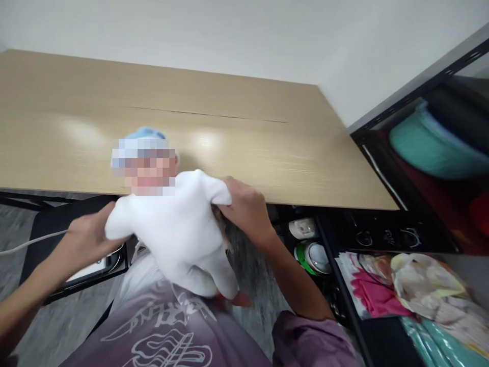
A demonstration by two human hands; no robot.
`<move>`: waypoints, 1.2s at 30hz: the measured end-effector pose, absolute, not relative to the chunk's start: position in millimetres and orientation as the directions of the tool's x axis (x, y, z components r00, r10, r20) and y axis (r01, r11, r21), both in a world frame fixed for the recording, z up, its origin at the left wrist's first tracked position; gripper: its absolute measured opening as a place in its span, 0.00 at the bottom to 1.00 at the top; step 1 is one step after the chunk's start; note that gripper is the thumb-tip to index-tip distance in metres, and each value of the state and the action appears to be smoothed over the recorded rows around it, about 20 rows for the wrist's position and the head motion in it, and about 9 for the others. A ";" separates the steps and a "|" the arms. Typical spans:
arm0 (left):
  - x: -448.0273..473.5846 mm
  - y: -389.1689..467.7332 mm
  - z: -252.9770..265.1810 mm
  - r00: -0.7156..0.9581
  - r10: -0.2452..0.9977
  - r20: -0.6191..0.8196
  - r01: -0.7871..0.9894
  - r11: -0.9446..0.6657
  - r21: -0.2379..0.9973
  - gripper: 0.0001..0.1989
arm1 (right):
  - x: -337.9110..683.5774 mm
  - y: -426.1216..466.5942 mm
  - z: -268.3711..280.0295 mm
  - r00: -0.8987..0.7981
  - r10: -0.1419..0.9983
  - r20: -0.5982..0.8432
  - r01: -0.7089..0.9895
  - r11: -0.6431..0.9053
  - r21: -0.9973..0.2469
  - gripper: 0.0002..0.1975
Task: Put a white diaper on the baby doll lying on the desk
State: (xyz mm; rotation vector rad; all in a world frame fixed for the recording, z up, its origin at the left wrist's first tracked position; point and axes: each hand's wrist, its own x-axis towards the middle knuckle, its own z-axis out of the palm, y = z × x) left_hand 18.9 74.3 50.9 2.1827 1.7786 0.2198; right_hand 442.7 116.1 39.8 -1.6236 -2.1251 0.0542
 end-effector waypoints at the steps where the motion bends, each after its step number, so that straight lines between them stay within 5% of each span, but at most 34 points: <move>1: 26.0 95.3 57.9 0.198 0.972 -0.130 0.946 -0.154 0.285 0.31 | 446.0 127.5 34.6 -0.166 0.929 0.331 0.922 0.265 -0.282 0.14; 8: 53.5 212.1 50.9 0.168 0.986 0.003 0.942 -0.162 0.295 0.31 | 464.8 197.8 2.2 -0.056 0.942 0.331 0.957 0.145 -0.251 0.23; 19: 62.8 309.8 27.9 0.179 0.955 0.235 0.930 -0.242 0.276 0.35 | 468.2 292.4 -22.7 -0.006 0.911 0.413 0.928 0.159 -0.337 0.19; 26: 60.4 389.0 22.7 0.246 0.936 0.250 0.936 -0.296 0.188 0.35 | 474.9 369.4 -31.3 0.043 0.915 0.402 0.932 0.108 -0.345 0.29; 36: 50.0 487.8 9.8 0.237 0.915 0.326 0.936 -0.306 0.177 0.38 | 469.1 466.1 -33.4 0.026 0.885 0.466 0.937 0.141 -0.319 0.28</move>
